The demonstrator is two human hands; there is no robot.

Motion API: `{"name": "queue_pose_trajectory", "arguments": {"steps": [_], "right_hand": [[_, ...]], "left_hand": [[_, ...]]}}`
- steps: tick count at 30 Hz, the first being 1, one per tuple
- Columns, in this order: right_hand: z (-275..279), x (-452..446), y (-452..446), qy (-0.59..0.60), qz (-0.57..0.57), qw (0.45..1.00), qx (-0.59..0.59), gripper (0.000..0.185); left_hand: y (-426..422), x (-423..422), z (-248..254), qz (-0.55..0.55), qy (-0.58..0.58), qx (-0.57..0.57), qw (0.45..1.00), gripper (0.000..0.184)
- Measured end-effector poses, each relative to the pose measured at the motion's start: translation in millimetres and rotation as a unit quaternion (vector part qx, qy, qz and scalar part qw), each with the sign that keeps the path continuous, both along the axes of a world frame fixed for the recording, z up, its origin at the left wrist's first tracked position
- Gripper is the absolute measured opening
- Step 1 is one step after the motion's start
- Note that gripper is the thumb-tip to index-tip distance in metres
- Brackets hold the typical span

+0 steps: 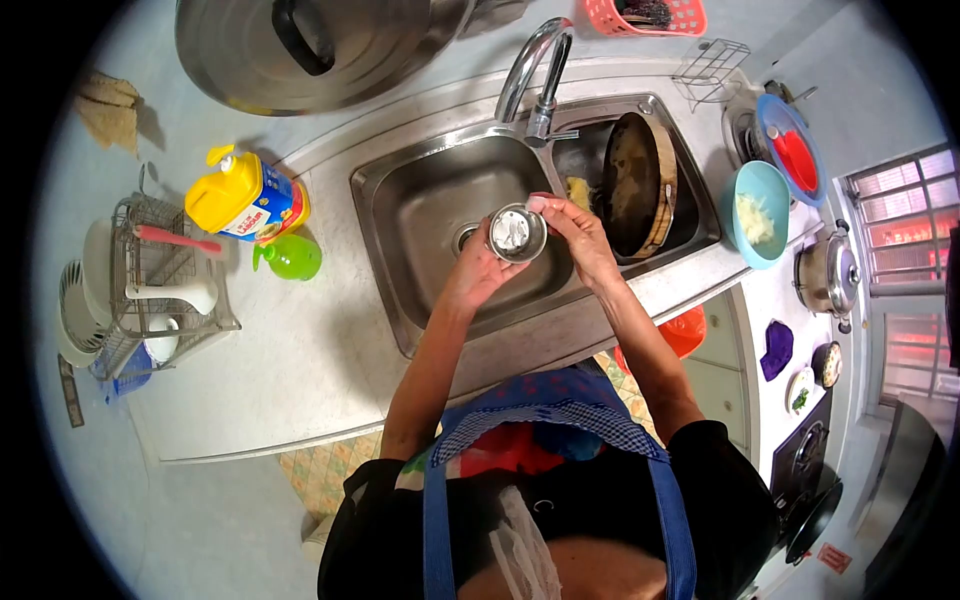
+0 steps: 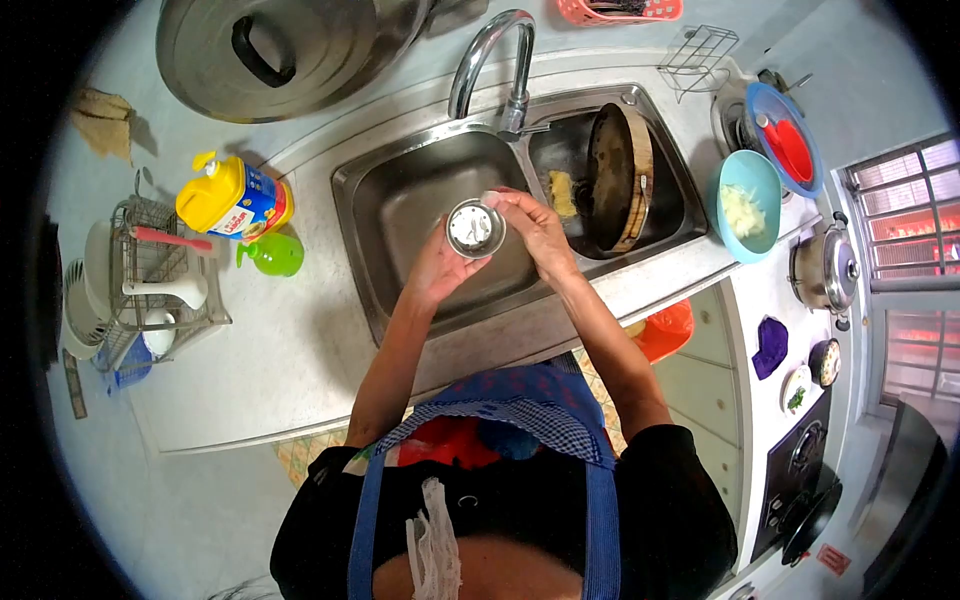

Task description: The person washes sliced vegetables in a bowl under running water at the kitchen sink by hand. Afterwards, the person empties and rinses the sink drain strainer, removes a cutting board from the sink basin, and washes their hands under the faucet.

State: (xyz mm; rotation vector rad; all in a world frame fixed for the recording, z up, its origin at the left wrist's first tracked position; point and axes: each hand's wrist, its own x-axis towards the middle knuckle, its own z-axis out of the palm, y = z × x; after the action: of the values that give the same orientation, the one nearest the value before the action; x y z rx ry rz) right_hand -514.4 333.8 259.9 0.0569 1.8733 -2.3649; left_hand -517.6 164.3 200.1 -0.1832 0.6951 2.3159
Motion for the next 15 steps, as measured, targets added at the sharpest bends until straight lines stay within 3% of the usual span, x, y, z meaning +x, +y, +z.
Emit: {"name": "queue_pose_trajectory", "arguments": {"steps": [1, 7, 15], "right_hand": [[0.7, 1.0, 2.4, -0.060, 0.003, 0.997, -0.055, 0.020], [-0.1, 3.2, 12.0, -0.115, -0.022, 0.988, -0.101, 0.022], [-24.1, 3.0, 23.2, -0.113, -0.047, 0.989, -0.080, 0.008]], "left_hand": [[0.8, 0.2, -0.8, -0.002, 0.001, 0.000, 1.000, 0.042], [2.1, 1.4, -9.9, -0.007, 0.000, -0.015, 1.000, 0.043], [0.4, 5.3, -25.8, 0.010, 0.021, 0.011, 1.000, 0.043]]}}
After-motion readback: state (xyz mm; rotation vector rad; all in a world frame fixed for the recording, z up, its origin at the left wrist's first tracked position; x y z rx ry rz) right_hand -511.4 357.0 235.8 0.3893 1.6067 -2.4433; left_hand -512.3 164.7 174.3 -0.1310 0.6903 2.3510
